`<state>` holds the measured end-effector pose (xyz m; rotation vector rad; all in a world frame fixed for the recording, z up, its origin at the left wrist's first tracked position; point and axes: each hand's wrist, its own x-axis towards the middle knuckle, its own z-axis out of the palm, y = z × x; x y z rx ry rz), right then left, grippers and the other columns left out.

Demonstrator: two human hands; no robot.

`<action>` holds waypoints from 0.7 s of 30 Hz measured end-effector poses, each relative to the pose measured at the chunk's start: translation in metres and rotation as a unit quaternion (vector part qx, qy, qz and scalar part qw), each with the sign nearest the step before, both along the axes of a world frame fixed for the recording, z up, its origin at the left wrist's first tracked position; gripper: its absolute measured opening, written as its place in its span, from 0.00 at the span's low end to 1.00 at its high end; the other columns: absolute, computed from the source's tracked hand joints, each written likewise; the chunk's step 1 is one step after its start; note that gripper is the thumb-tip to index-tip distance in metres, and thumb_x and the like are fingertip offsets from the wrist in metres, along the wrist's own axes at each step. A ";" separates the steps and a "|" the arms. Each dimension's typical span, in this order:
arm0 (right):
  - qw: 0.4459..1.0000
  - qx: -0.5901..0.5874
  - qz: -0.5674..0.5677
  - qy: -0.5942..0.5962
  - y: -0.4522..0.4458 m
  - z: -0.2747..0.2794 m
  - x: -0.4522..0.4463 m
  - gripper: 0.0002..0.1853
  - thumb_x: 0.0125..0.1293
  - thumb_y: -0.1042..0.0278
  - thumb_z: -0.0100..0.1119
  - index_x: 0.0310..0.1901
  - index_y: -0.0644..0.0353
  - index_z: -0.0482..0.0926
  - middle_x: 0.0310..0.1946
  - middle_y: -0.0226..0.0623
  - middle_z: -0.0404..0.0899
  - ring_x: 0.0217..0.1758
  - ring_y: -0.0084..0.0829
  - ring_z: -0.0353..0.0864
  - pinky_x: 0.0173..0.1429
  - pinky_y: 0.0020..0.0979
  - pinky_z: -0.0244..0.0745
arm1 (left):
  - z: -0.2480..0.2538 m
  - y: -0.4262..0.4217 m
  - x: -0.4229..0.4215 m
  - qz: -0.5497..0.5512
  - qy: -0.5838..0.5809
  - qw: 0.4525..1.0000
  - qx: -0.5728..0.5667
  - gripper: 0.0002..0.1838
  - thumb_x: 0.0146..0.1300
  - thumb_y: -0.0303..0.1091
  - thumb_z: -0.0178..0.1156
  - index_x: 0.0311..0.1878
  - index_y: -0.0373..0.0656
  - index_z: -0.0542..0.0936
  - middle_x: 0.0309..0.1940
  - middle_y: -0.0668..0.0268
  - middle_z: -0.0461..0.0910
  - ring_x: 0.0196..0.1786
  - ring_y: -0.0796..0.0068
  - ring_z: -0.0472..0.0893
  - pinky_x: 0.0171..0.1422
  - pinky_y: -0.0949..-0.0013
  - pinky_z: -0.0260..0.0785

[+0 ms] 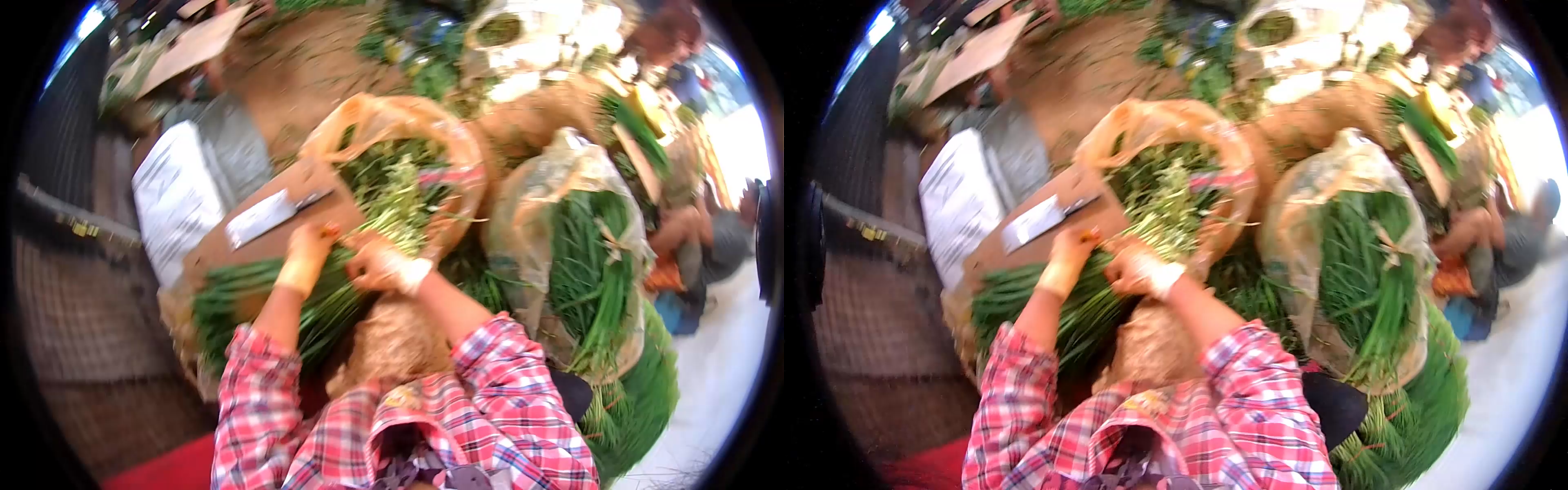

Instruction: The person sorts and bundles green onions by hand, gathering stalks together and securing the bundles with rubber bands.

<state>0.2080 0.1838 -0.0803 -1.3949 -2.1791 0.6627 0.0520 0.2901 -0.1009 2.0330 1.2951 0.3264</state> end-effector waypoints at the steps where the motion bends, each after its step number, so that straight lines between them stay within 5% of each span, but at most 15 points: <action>1: 0.999 0.008 -0.020 -0.035 -0.001 0.000 0.000 0.06 0.44 0.60 0.62 0.24 0.50 0.81 0.57 0.46 0.71 0.62 0.45 0.66 0.67 0.43 0.55 | -0.018 0.003 0.001 -0.022 -0.057 0.998 0.024 0.13 0.54 0.43 0.63 0.32 0.42 0.83 0.29 0.51 0.80 0.37 0.51 0.80 0.43 0.56 0.71; 2: 0.997 -0.055 -0.014 -0.051 0.002 0.000 0.000 0.08 0.46 0.57 0.63 0.25 0.50 0.82 0.62 0.44 0.65 0.66 0.46 0.59 0.71 0.43 0.47 | -0.018 0.000 0.010 0.000 0.079 0.995 0.053 0.11 0.53 0.41 0.63 0.34 0.45 0.84 0.30 0.53 0.80 0.39 0.53 0.80 0.45 0.58 0.71; 3: 0.990 -0.119 -0.013 -0.071 0.002 0.000 0.000 0.09 0.47 0.55 0.63 0.27 0.49 0.82 0.66 0.43 0.60 0.71 0.46 0.52 0.74 0.43 0.38 | -0.028 -0.005 0.010 0.026 0.001 0.999 0.037 0.09 0.51 0.35 0.63 0.35 0.44 0.84 0.33 0.56 0.82 0.39 0.58 0.81 0.46 0.64 0.72; 8: 0.994 -0.035 -0.013 -0.107 -0.047 0.048 -0.011 0.06 0.53 0.59 0.61 0.29 0.49 0.81 0.62 0.34 0.66 0.71 0.39 0.52 0.70 0.54 0.43 | -0.019 -0.018 0.010 0.049 -0.060 0.993 0.092 0.10 0.54 0.40 0.62 0.34 0.45 0.82 0.33 0.55 0.79 0.39 0.52 0.78 0.44 0.57 0.70; 9: 0.998 0.023 -0.018 -0.056 -0.057 0.051 -0.014 0.05 0.53 0.62 0.60 0.29 0.51 0.80 0.58 0.35 0.71 0.63 0.41 0.65 0.62 0.51 0.59 | -0.020 -0.018 0.010 0.050 -0.059 0.993 0.089 0.10 0.54 0.40 0.62 0.34 0.45 0.82 0.33 0.55 0.79 0.39 0.52 0.78 0.44 0.57 0.70; 11: 0.997 -0.067 -0.016 0.035 -0.057 0.054 -0.020 0.05 0.57 0.66 0.59 0.29 0.56 0.78 0.43 0.36 0.79 0.45 0.36 0.79 0.47 0.41 0.72 | -0.022 -0.018 0.010 0.041 -0.069 0.989 0.121 0.10 0.55 0.39 0.62 0.33 0.44 0.81 0.31 0.55 0.79 0.37 0.52 0.78 0.42 0.57 0.70; 15: 0.934 -0.176 -0.185 0.249 -0.038 0.029 -0.033 0.07 0.61 0.69 0.55 0.29 0.62 0.76 0.27 0.34 0.79 0.27 0.28 0.80 0.30 0.30 0.75 | -0.023 -0.021 0.010 0.061 -0.080 0.990 0.096 0.09 0.54 0.38 0.62 0.33 0.43 0.82 0.31 0.55 0.79 0.37 0.52 0.78 0.42 0.57 0.70; 17: 0.825 -0.315 -0.275 0.379 -0.012 0.032 -0.033 0.10 0.63 0.68 0.54 0.27 0.65 0.75 0.21 0.32 0.76 0.23 0.22 0.78 0.24 0.25 0.74 | -0.024 -0.022 0.007 0.061 -0.095 0.990 0.086 0.09 0.53 0.38 0.63 0.33 0.43 0.82 0.32 0.55 0.80 0.37 0.53 0.79 0.43 0.59 0.71; 19: 0.827 -0.359 -0.293 0.318 0.007 0.018 -0.028 0.10 0.60 0.67 0.54 0.25 0.64 0.75 0.20 0.32 0.76 0.19 0.22 0.77 0.21 0.25 0.73 | -0.024 -0.020 0.004 0.060 -0.109 0.989 0.076 0.09 0.52 0.37 0.63 0.33 0.44 0.83 0.33 0.56 0.80 0.38 0.54 0.79 0.44 0.61 0.71; 21: 0.815 -0.392 -0.299 0.304 0.017 0.018 -0.024 0.09 0.58 0.68 0.55 0.24 0.64 0.76 0.19 0.34 0.76 0.17 0.23 0.77 0.21 0.26 0.74 | -0.022 -0.015 0.004 0.077 -0.108 0.991 -0.031 0.08 0.52 0.27 0.63 0.37 0.38 0.83 0.32 0.60 0.83 0.36 0.72 0.82 0.43 0.72 0.72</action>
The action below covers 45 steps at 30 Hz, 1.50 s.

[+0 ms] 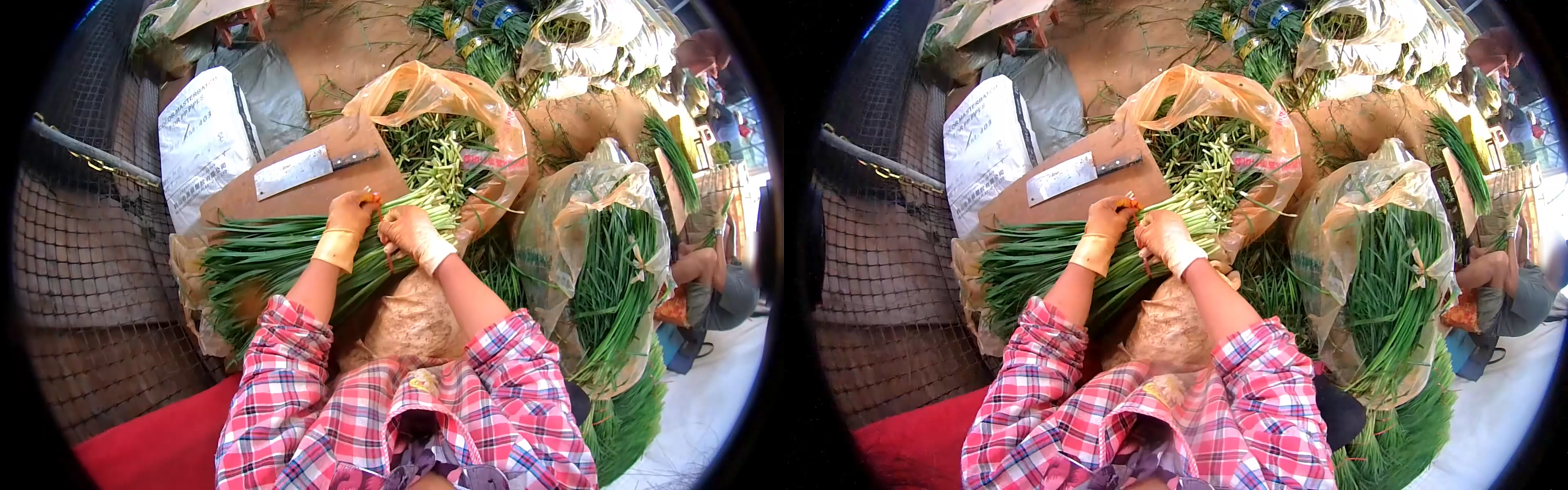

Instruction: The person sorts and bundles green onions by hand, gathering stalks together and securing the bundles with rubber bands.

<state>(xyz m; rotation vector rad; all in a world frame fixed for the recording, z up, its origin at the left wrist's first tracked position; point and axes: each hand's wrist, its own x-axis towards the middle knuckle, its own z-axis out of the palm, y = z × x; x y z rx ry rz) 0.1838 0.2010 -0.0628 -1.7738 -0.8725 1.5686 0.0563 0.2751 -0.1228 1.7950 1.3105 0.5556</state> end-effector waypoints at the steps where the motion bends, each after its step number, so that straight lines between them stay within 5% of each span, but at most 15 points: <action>1: 0.999 -0.027 0.021 -0.006 0.004 0.002 0.000 0.09 0.57 0.69 0.55 0.24 0.64 0.76 0.19 0.34 0.77 0.17 0.23 0.76 0.21 0.26 0.75 | 0.001 0.002 -0.001 -0.009 -0.013 1.000 -0.019 0.09 0.52 0.25 0.62 0.38 0.37 0.83 0.33 0.61 0.84 0.36 0.77 0.81 0.43 0.74 0.72; 7: 0.995 -0.076 0.061 -0.029 0.013 -0.004 0.001 0.10 0.56 0.69 0.53 0.24 0.68 0.79 0.18 0.41 0.79 0.18 0.28 0.81 0.22 0.29 0.78 | 0.014 0.005 -0.010 -0.025 -0.017 0.997 -0.064 0.10 0.52 0.28 0.64 0.38 0.40 0.84 0.34 0.63 0.84 0.36 0.76 0.81 0.46 0.74 0.71; 21: 0.993 -0.091 0.077 -0.013 0.016 0.007 0.005 0.08 0.52 0.67 0.55 0.25 0.64 0.77 0.21 0.37 0.78 0.20 0.29 0.80 0.21 0.29 0.76 | 0.005 0.007 -0.018 -0.058 -0.039 0.994 -0.090 0.11 0.52 0.28 0.65 0.41 0.42 0.84 0.34 0.65 0.82 0.38 0.76 0.79 0.47 0.74 0.69; 24: 0.995 -0.069 0.073 -0.009 0.014 0.003 0.006 0.10 0.54 0.65 0.55 0.24 0.64 0.77 0.21 0.36 0.79 0.19 0.28 0.80 0.22 0.28 0.76 | 0.008 0.010 -0.028 -0.138 -0.084 0.986 -0.049 0.10 0.52 0.31 0.63 0.39 0.44 0.84 0.37 0.61 0.81 0.41 0.66 0.80 0.48 0.70 0.70; 26: 0.984 -0.041 0.142 -0.095 0.015 0.001 0.004 0.11 0.55 0.65 0.54 0.24 0.64 0.77 0.19 0.36 0.78 0.18 0.28 0.80 0.22 0.28 0.76 | 0.008 0.012 -0.032 -0.197 -0.153 0.968 -0.029 0.09 0.54 0.29 0.61 0.39 0.40 0.83 0.38 0.61 0.81 0.41 0.69 0.79 0.49 0.71 0.69; 27: 0.976 -0.036 0.157 -0.148 0.017 0.000 0.001 0.11 0.56 0.66 0.52 0.24 0.65 0.78 0.18 0.37 0.78 0.17 0.27 0.80 0.21 0.28 0.75 | 0.009 0.009 -0.031 -0.145 -0.220 0.955 -0.137 0.09 0.55 0.27 0.61 0.38 0.36 0.83 0.37 0.61 0.81 0.41 0.71 0.79 0.50 0.71 0.69; 31: 0.905 0.032 0.196 -0.376 0.020 -0.008 -0.011 0.14 0.56 0.58 0.54 0.34 0.60 0.80 0.23 0.40 0.81 0.33 0.40 0.81 0.43 0.38 0.74 | 0.011 0.009 -0.028 -0.138 -0.178 0.970 -0.094 0.09 0.54 0.26 0.61 0.39 0.34 0.81 0.35 0.62 0.81 0.40 0.75 0.79 0.47 0.74 0.70; 34: 0.919 0.002 0.198 -0.340 0.020 0.000 -0.008 0.13 0.56 0.59 0.56 0.34 0.61 0.80 0.24 0.40 0.81 0.33 0.39 0.81 0.41 0.38 0.75 | 0.007 0.003 -0.024 -0.053 -0.232 0.957 -0.163 0.06 0.55 0.26 0.61 0.36 0.35 0.81 0.33 0.64 0.82 0.37 0.77 0.79 0.46 0.76 0.70; 35: 0.960 -0.035 0.185 -0.205 0.018 0.003 0.000 0.13 0.53 0.58 0.61 0.32 0.61 0.81 0.25 0.40 0.81 0.32 0.38 0.82 0.40 0.37 0.75 | 0.007 -0.002 -0.025 -0.055 -0.231 0.957 -0.164 0.06 0.55 0.26 0.61 0.36 0.35 0.81 0.33 0.64 0.82 0.37 0.77 0.79 0.46 0.76 0.70; 36: 0.961 -0.034 0.183 -0.204 0.008 0.004 0.004 0.13 0.53 0.58 0.61 0.32 0.61 0.81 0.25 0.40 0.81 0.32 0.38 0.82 0.40 0.37 0.75 | 0.012 -0.007 -0.028 -0.032 -0.220 0.966 -0.132 0.05 0.55 0.25 0.61 0.35 0.35 0.81 0.32 0.65 0.82 0.36 0.77 0.79 0.45 0.76 0.71; 39: 0.952 0.134 0.148 -0.232 -0.012 0.016 0.015 0.24 0.48 0.54 0.68 0.45 0.60 0.79 0.36 0.41 0.81 0.43 0.35 0.81 0.48 0.36 0.73 | 0.022 -0.013 -0.033 0.007 -0.217 0.973 -0.071 0.04 0.55 0.24 0.61 0.34 0.36 0.81 0.32 0.65 0.82 0.36 0.78 0.79 0.45 0.76 0.71; 41: 0.843 0.303 0.215 -0.388 -0.022 0.043 0.018 0.45 0.44 0.51 0.71 0.64 0.54 0.61 0.59 0.42 0.69 0.63 0.41 0.67 0.65 0.41 0.60 | 0.020 -0.020 -0.034 0.031 -0.216 0.975 -0.043 0.04 0.54 0.21 0.61 0.33 0.37 0.82 0.30 0.66 0.81 0.36 0.78 0.78 0.45 0.75 0.70; 42: 0.845 0.303 0.211 -0.386 -0.024 0.037 0.016 0.45 0.44 0.51 0.71 0.64 0.54 0.61 0.59 0.42 0.69 0.63 0.41 0.67 0.65 0.41 0.60 | 0.025 -0.022 -0.033 0.028 -0.212 0.976 -0.044 0.04 0.54 0.21 0.61 0.33 0.37 0.82 0.30 0.66 0.81 0.36 0.78 0.78 0.45 0.75 0.70; 44: 0.753 0.261 0.344 -0.497 -0.020 0.019 0.012 0.58 0.40 0.48 0.73 0.70 0.53 0.45 0.68 0.38 0.54 0.72 0.42 0.50 0.72 0.47 0.44 | 0.041 -0.025 -0.030 0.026 -0.180 0.983 0.019 0.04 0.51 0.20 0.61 0.30 0.38 0.82 0.28 0.65 0.81 0.36 0.73 0.79 0.43 0.72 0.70; 45: 0.758 0.197 0.393 -0.482 -0.020 0.014 0.013 0.61 0.37 0.47 0.74 0.70 0.54 0.44 0.70 0.38 0.51 0.74 0.41 0.45 0.74 0.48 0.39 | 0.052 -0.030 -0.030 0.028 -0.176 0.984 0.020 0.04 0.51 0.20 0.61 0.30 0.38 0.82 0.28 0.65 0.81 0.36 0.73 0.79 0.43 0.72 0.70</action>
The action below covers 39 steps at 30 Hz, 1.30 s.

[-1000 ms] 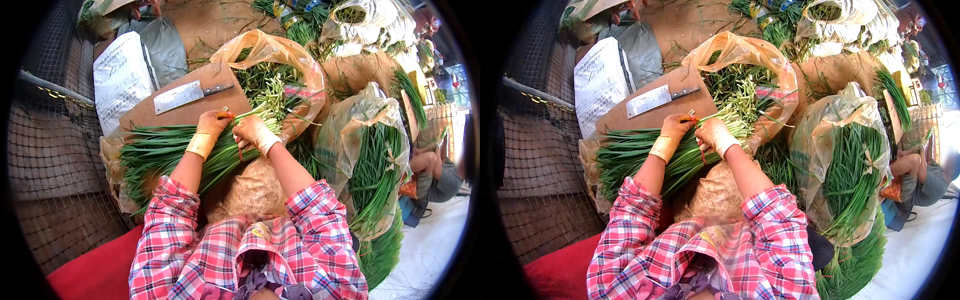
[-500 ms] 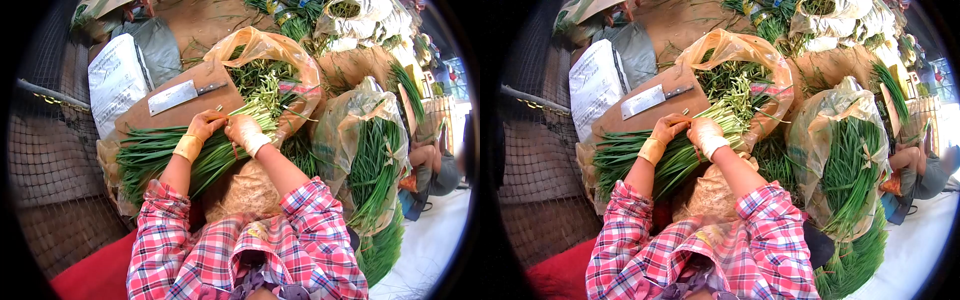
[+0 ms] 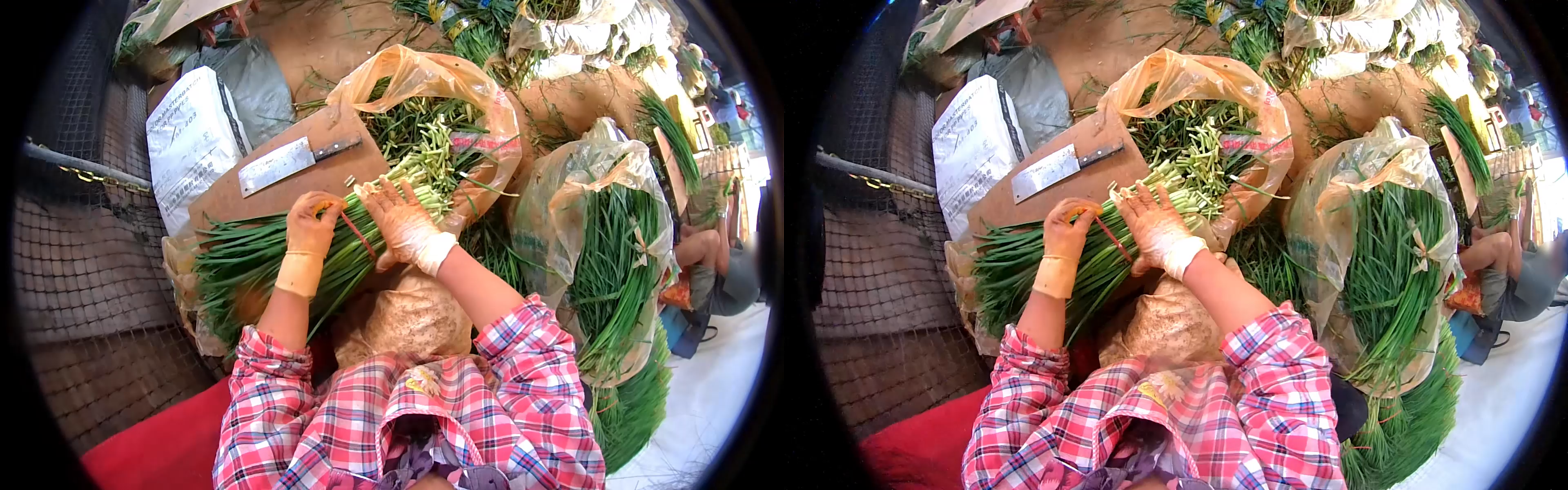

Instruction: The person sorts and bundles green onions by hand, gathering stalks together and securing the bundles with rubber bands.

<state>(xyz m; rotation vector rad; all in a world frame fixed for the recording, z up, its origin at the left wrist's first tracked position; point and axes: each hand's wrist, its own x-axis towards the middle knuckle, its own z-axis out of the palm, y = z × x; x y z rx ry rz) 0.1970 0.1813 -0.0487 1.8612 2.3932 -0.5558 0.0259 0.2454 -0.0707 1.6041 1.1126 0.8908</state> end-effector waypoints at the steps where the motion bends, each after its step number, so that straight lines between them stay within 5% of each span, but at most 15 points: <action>1: 1.000 -0.004 0.002 0.005 0.000 -0.012 0.000 0.61 0.37 0.47 0.74 0.70 0.54 0.44 0.70 0.38 0.51 0.74 0.41 0.45 0.74 0.48 0.39 | 0.012 -0.008 -0.002 -0.026 0.051 0.994 0.088 0.04 0.49 0.19 0.61 0.29 0.38 0.81 0.29 0.64 0.81 0.36 0.71 0.79 0.44 0.71 0.70; 4: 0.999 -0.003 -0.030 -0.010 0.001 -0.023 -0.001 0.61 0.36 0.51 0.75 0.70 0.53 0.45 0.71 0.37 0.49 0.75 0.40 0.45 0.73 0.48 0.40 | 0.022 -0.059 0.010 -0.096 0.091 0.962 0.239 0.06 0.42 0.20 0.59 0.21 0.44 0.76 0.23 0.63 0.76 0.31 0.59 0.76 0.37 0.63 0.69; 7: 0.999 0.009 -0.023 -0.027 0.011 -0.038 0.000 0.59 0.37 0.50 0.73 0.70 0.51 0.46 0.71 0.37 0.49 0.74 0.40 0.45 0.73 0.48 0.41 | 0.013 -0.104 0.019 -0.124 0.134 0.971 0.156 0.05 0.44 0.21 0.59 0.23 0.43 0.77 0.26 0.63 0.77 0.32 0.57 0.76 0.37 0.61 0.70; 11: 0.999 0.006 -0.024 -0.031 0.003 -0.017 0.004 0.58 0.39 0.47 0.71 0.70 0.47 0.46 0.71 0.36 0.50 0.74 0.41 0.45 0.73 0.49 0.38 | 0.035 -0.091 0.012 -0.093 -0.041 0.988 0.116 0.06 0.50 0.13 0.60 0.30 0.33 0.77 0.33 0.56 0.80 0.36 0.66 0.80 0.40 0.70 0.73; 13: 0.996 0.037 -0.035 0.075 -0.017 0.002 0.003 0.54 0.42 0.47 0.71 0.70 0.41 0.48 0.69 0.34 0.54 0.75 0.41 0.43 0.73 0.50 0.38 | 0.035 -0.079 0.002 -0.049 -0.005 0.982 0.182 0.06 0.51 0.13 0.60 0.31 0.33 0.77 0.34 0.56 0.80 0.37 0.66 0.80 0.43 0.71 0.74; 15: 0.978 0.147 -0.029 0.144 -0.040 -0.004 -0.004 0.35 0.49 0.52 0.67 0.61 0.42 0.67 0.63 0.32 0.64 0.71 0.40 0.54 0.71 0.49 0.45 | 0.039 -0.076 -0.004 -0.051 0.016 0.980 0.193 0.06 0.51 0.14 0.61 0.32 0.34 0.79 0.36 0.55 0.80 0.38 0.66 0.80 0.44 0.70 0.73; 18: 0.937 0.198 -0.084 0.275 -0.049 -0.020 -0.020 0.08 0.51 0.60 0.62 0.33 0.49 0.81 0.37 0.28 0.79 0.47 0.35 0.74 0.50 0.40 0.65 | 0.040 -0.080 -0.003 -0.035 0.036 0.966 0.255 0.05 0.50 0.19 0.62 0.31 0.37 0.80 0.35 0.57 0.81 0.35 0.62 0.81 0.42 0.69 0.73; 23: 0.927 0.269 -0.058 0.254 -0.056 -0.010 -0.021 0.08 0.53 0.64 0.61 0.34 0.53 0.78 0.33 0.33 0.78 0.38 0.39 0.77 0.42 0.38 0.72 | 0.044 -0.098 -0.022 -0.023 0.195 0.930 0.311 0.16 0.47 0.26 0.66 0.43 0.42 0.81 0.51 0.54 0.76 0.57 0.49 0.71 0.59 0.56 0.65; 24: 0.932 0.207 -0.071 0.289 -0.058 -0.008 -0.024 0.08 0.54 0.63 0.60 0.35 0.52 0.79 0.34 0.34 0.78 0.38 0.40 0.78 0.42 0.38 0.73 | 0.037 -0.099 -0.027 -0.048 0.254 0.919 0.299 0.33 0.44 0.29 0.68 0.58 0.42 0.71 0.61 0.54 0.67 0.66 0.44 0.60 0.66 0.49 0.55; 26: 0.944 0.116 -0.089 0.295 -0.060 -0.011 -0.031 0.08 0.57 0.62 0.57 0.38 0.52 0.79 0.38 0.36 0.78 0.40 0.42 0.78 0.43 0.37 0.74 | 0.026 -0.108 -0.024 -0.046 0.301 0.911 0.280 0.39 0.43 0.30 0.69 0.61 0.41 0.65 0.63 0.53 0.64 0.67 0.43 0.58 0.68 0.48 0.52; 28: 0.906 0.188 -0.128 0.357 -0.060 -0.021 -0.036 0.12 0.57 0.68 0.56 0.43 0.50 0.78 0.35 0.39 0.77 0.39 0.40 0.78 0.41 0.37 0.74 | 0.021 -0.108 -0.024 -0.062 0.361 0.897 0.246 0.52 0.39 0.30 0.71 0.68 0.38 0.53 0.67 0.52 0.57 0.69 0.42 0.55 0.70 0.47 0.48; 31: 0.824 0.073 -0.226 0.514 -0.064 0.000 -0.025 0.19 0.56 0.78 0.52 0.50 0.49 0.77 0.33 0.35 0.75 0.34 0.29 0.75 0.37 0.29 0.71 | 0.018 -0.102 -0.031 -0.040 0.289 0.922 0.254 0.52 0.38 0.29 0.71 0.68 0.38 0.52 0.68 0.50 0.55 0.69 0.42 0.53 0.70 0.47 0.47; 33: 0.800 0.131 -0.201 0.549 -0.056 -0.013 -0.016 0.24 0.55 0.86 0.49 0.52 0.49 0.76 0.30 0.35 0.74 0.31 0.28 0.74 0.35 0.26 0.70 | 0.027 -0.097 -0.039 -0.037 0.288 0.920 0.263 0.55 0.38 0.28 0.72 0.69 0.40 0.49 0.68 0.50 0.55 0.70 0.42 0.52 0.70 0.48 0.47; 35: 0.886 0.184 -0.100 0.415 -0.054 -0.017 -0.004 0.22 0.60 0.84 0.44 0.54 0.52 0.74 0.37 0.34 0.75 0.32 0.27 0.75 0.35 0.26 0.71 | 0.037 -0.098 -0.042 -0.020 0.284 0.931 0.227 0.56 0.36 0.26 0.72 0.70 0.43 0.51 0.69 0.57 0.56 0.71 0.48 0.52 0.72 0.55 0.48; 39: 0.941 0.100 -0.090 0.310 -0.043 -0.017 -0.016 0.13 0.60 0.78 0.50 0.46 0.58 0.77 0.35 0.37 0.75 0.31 0.28 0.74 0.34 0.29 0.71 | 0.046 -0.106 -0.034 -0.035 0.351 0.912 0.210 0.60 0.31 0.29 0.75 0.70 0.43 0.49 0.69 0.55 0.55 0.71 0.45 0.51 0.72 0.48 0.45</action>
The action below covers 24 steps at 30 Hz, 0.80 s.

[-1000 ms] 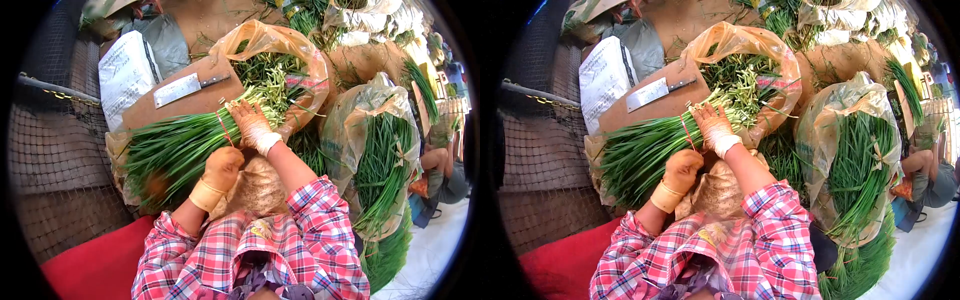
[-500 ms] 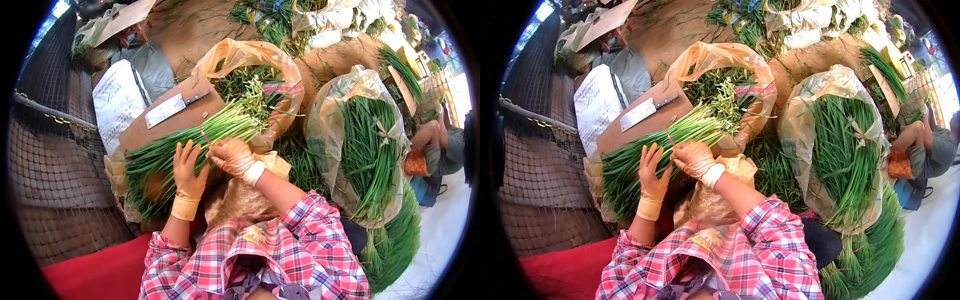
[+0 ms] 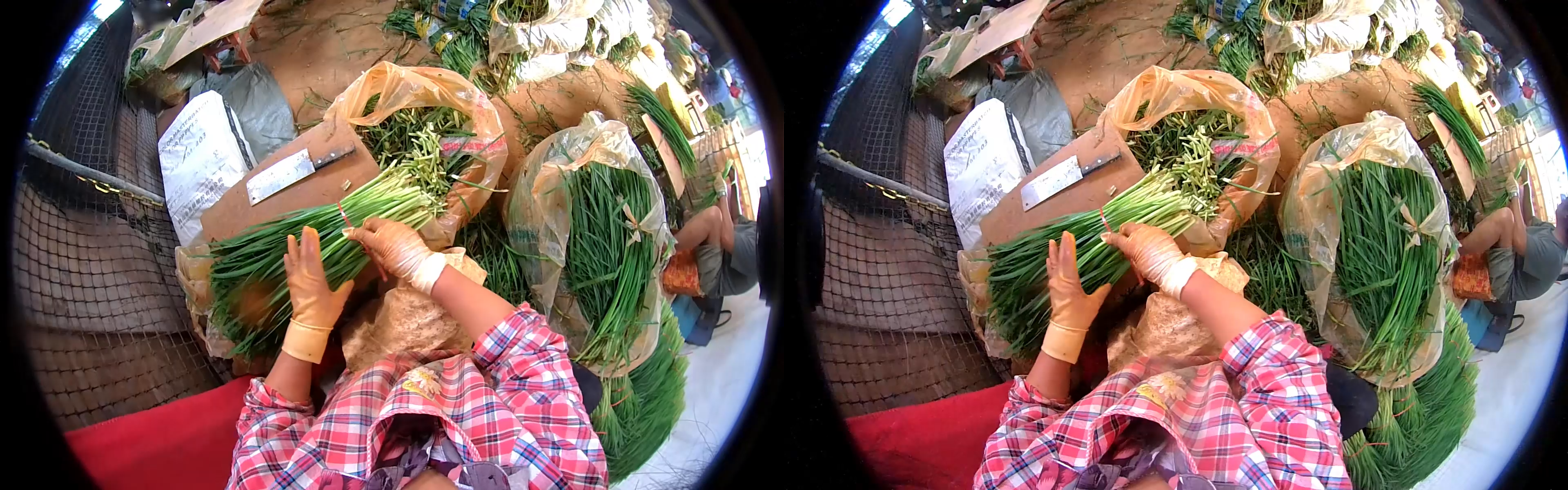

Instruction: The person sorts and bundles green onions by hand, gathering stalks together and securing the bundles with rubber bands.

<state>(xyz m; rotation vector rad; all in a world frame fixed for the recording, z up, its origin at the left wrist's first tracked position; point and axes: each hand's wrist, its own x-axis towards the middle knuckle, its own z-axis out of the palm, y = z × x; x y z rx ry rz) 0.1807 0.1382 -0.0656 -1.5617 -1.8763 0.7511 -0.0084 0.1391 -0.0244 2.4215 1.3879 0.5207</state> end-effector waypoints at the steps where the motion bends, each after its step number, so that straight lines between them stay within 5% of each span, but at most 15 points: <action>1: 0.998 -0.062 0.001 0.009 0.000 0.013 -0.001 0.10 0.61 0.69 0.51 0.43 0.57 0.78 0.33 0.38 0.76 0.33 0.36 0.76 0.37 0.32 0.72 | -0.002 -0.001 0.004 -0.010 0.044 0.999 -0.011 0.59 0.33 0.35 0.75 0.70 0.40 0.49 0.70 0.53 0.51 0.72 0.45 0.47 0.72 0.48 0.42; 3: 0.973 -0.208 -0.023 0.101 0.004 0.021 -0.004 0.09 0.62 0.62 0.55 0.37 0.58 0.79 0.29 0.39 0.76 0.33 0.42 0.76 0.39 0.34 0.72 | -0.006 -0.006 0.015 -0.029 0.131 0.990 -0.041 0.60 0.36 0.45 0.73 0.69 0.34 0.48 0.71 0.52 0.44 0.73 0.46 0.40 0.74 0.48 0.36; 5: 0.979 -0.088 -0.038 0.178 0.005 -0.032 -0.006 0.09 0.62 0.64 0.56 0.37 0.59 0.79 0.29 0.37 0.77 0.32 0.38 0.77 0.39 0.32 0.72 | -0.020 -0.006 0.022 -0.041 0.144 0.988 -0.033 0.61 0.36 0.47 0.73 0.69 0.33 0.46 0.71 0.50 0.43 0.73 0.44 0.39 0.73 0.46 0.35; 6: 0.874 -0.135 -0.064 0.462 0.007 -0.026 -0.010 0.09 0.62 0.65 0.57 0.39 0.59 0.80 0.28 0.32 0.77 0.31 0.31 0.76 0.36 0.28 0.72 | -0.024 -0.006 0.025 -0.043 0.147 0.988 -0.025 0.62 0.36 0.49 0.73 0.69 0.33 0.46 0.71 0.49 0.43 0.73 0.43 0.39 0.73 0.45 0.35; 7: 0.687 -0.150 -0.098 0.705 0.009 -0.020 -0.014 0.09 0.63 0.66 0.58 0.41 0.60 0.80 0.27 0.28 0.78 0.29 0.24 0.76 0.34 0.24 0.71 | -0.025 -0.005 0.027 -0.042 0.146 0.988 -0.024 0.62 0.36 0.49 0.73 0.69 0.33 0.46 0.71 0.49 0.43 0.73 0.43 0.39 0.73 0.45 0.35; 8: 0.688 -0.150 -0.097 0.704 0.007 -0.013 -0.012 0.09 0.63 0.66 0.58 0.41 0.60 0.80 0.27 0.28 0.78 0.29 0.24 0.76 0.34 0.24 0.71 | -0.026 -0.002 0.031 -0.044 0.143 0.988 -0.029 0.64 0.34 0.50 0.74 0.69 0.33 0.45 0.71 0.49 0.42 0.73 0.43 0.39 0.73 0.44 0.35; 10: 0.820 -0.155 -0.173 0.524 0.003 0.013 -0.007 0.11 0.65 0.63 0.56 0.44 0.59 0.80 0.25 0.23 0.75 0.24 0.17 0.73 0.30 0.18 0.69 | -0.026 0.007 0.039 -0.047 0.139 0.989 -0.033 0.65 0.32 0.51 0.74 0.69 0.32 0.45 0.71 0.48 0.41 0.73 0.42 0.39 0.72 0.43 0.35; 14: 0.743 -0.191 -0.159 0.622 0.021 0.012 -0.016 0.16 0.66 0.56 0.54 0.47 0.58 0.80 0.25 0.25 0.76 0.21 0.15 0.72 0.26 0.16 0.69 | -0.034 0.033 0.053 -0.039 0.227 0.971 -0.058 0.67 0.31 0.58 0.72 0.70 0.35 0.46 0.72 0.47 0.38 0.73 0.42 0.35 0.72 0.41 0.31; 16: 0.853 -0.126 -0.131 0.489 0.035 0.030 -0.026 0.14 0.66 0.59 0.55 0.45 0.60 0.80 0.24 0.25 0.75 0.20 0.15 0.69 0.24 0.17 0.66 | -0.037 0.051 0.051 -0.048 0.316 0.947 -0.025 0.62 0.36 0.62 0.67 0.71 0.41 0.48 0.72 0.50 0.38 0.73 0.42 0.35 0.72 0.41 0.28; 17: 0.894 -0.082 -0.115 0.425 0.042 0.032 -0.031 0.14 0.66 0.60 0.55 0.43 0.61 0.80 0.24 0.25 0.75 0.20 0.15 0.68 0.25 0.18 0.66 | -0.077 0.064 0.037 -0.037 0.168 0.980 0.099 0.56 0.42 0.64 0.61 0.72 0.46 0.49 0.73 0.54 0.41 0.74 0.45 0.36 0.72 0.40 0.30; 18: 0.903 -0.014 -0.081 0.421 0.049 0.020 -0.039 0.13 0.66 0.61 0.54 0.42 0.62 0.81 0.24 0.25 0.76 0.20 0.15 0.68 0.25 0.19 0.65 | -0.080 0.078 0.040 -0.015 0.325 0.937 0.129 0.53 0.47 0.64 0.56 0.71 0.41 0.50 0.72 0.56 0.47 0.73 0.47 0.42 0.71 0.40 0.34; 20: 0.876 -0.055 -0.097 0.469 0.048 0.025 -0.042 0.12 0.67 0.63 0.52 0.39 0.61 0.82 0.25 0.26 0.78 0.20 0.15 0.68 0.26 0.19 0.66 | -0.092 0.104 0.031 -0.026 0.258 0.958 0.120 0.51 0.46 0.55 0.62 0.69 0.41 0.52 0.68 0.56 0.56 0.71 0.52 0.53 0.70 0.42 0.42; 23: 0.866 -0.204 -0.107 0.444 0.009 0.034 -0.029 0.12 0.66 0.61 0.52 0.37 0.59 0.83 0.25 0.27 0.79 0.20 0.15 0.69 0.27 0.20 0.68 | -0.006 0.132 0.047 -0.023 0.197 0.956 -0.218 0.53 0.39 0.41 0.71 0.67 0.34 0.54 0.62 0.56 0.65 0.64 0.62 0.65 0.66 0.51 0.56; 24: 0.863 -0.232 -0.100 0.438 -0.009 0.023 -0.022 0.12 0.66 0.61 0.52 0.37 0.55 0.83 0.25 0.29 0.79 0.19 0.16 0.70 0.26 0.19 0.68 | -0.011 0.147 0.043 -0.076 0.241 0.936 -0.245 0.55 0.46 0.49 0.68 0.69 0.34 0.47 0.63 0.55 0.63 0.65 0.61 0.64 0.69 0.50 0.53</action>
